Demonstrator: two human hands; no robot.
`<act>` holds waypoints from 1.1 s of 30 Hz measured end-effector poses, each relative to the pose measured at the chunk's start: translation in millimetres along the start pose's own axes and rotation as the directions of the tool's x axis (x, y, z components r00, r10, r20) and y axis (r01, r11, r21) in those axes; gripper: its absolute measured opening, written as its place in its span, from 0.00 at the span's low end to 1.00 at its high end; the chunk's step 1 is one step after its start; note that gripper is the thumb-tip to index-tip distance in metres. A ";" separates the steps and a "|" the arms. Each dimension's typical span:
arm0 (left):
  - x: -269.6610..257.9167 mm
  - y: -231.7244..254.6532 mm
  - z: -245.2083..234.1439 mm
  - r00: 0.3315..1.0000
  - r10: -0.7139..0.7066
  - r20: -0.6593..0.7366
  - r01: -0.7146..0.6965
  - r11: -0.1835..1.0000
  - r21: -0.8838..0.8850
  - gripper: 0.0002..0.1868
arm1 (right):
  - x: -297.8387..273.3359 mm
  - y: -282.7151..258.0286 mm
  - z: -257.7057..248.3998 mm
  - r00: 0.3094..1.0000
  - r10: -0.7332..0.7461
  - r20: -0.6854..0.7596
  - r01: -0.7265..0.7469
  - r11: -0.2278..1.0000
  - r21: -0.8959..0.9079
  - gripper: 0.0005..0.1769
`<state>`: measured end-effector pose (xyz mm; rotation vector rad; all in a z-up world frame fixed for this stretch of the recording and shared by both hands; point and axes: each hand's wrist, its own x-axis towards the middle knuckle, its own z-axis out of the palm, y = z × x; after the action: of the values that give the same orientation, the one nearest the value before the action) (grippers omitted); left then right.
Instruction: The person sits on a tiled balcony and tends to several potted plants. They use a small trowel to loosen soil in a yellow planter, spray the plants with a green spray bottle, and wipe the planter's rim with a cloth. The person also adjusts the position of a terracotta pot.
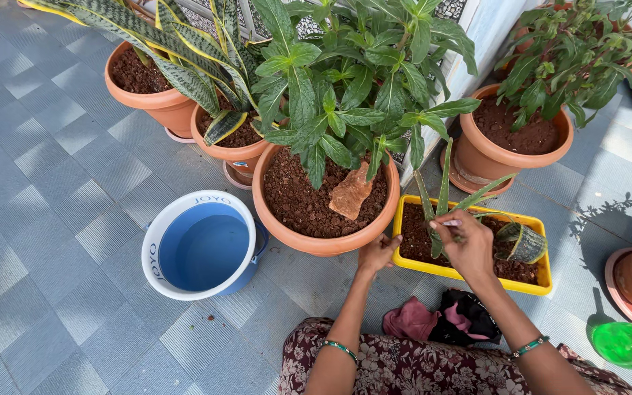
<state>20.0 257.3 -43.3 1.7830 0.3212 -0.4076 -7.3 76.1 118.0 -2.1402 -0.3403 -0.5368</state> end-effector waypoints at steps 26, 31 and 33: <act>21.3 -23.2 6.3 0.977 0.213 0.008 -0.207 0.939 0.276 0.28 | 37.2 17.1 31.7 0.866 0.058 0.496 0.075 0.967 -0.245 0.12; 16.2 -20.3 3.6 0.974 0.224 0.015 -0.222 0.950 0.220 0.29 | 48.8 16.1 38.8 0.812 0.110 0.573 0.113 0.934 -0.340 0.13; 13.0 -20.1 1.4 0.972 0.233 0.029 -0.234 0.951 0.202 0.29 | 44.7 14.1 32.7 0.766 0.122 0.632 0.113 0.941 -0.319 0.13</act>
<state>23.0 260.9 -66.8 1.9941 0.0629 -0.2835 45.7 96.7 113.1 -2.6263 -0.6599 0.2025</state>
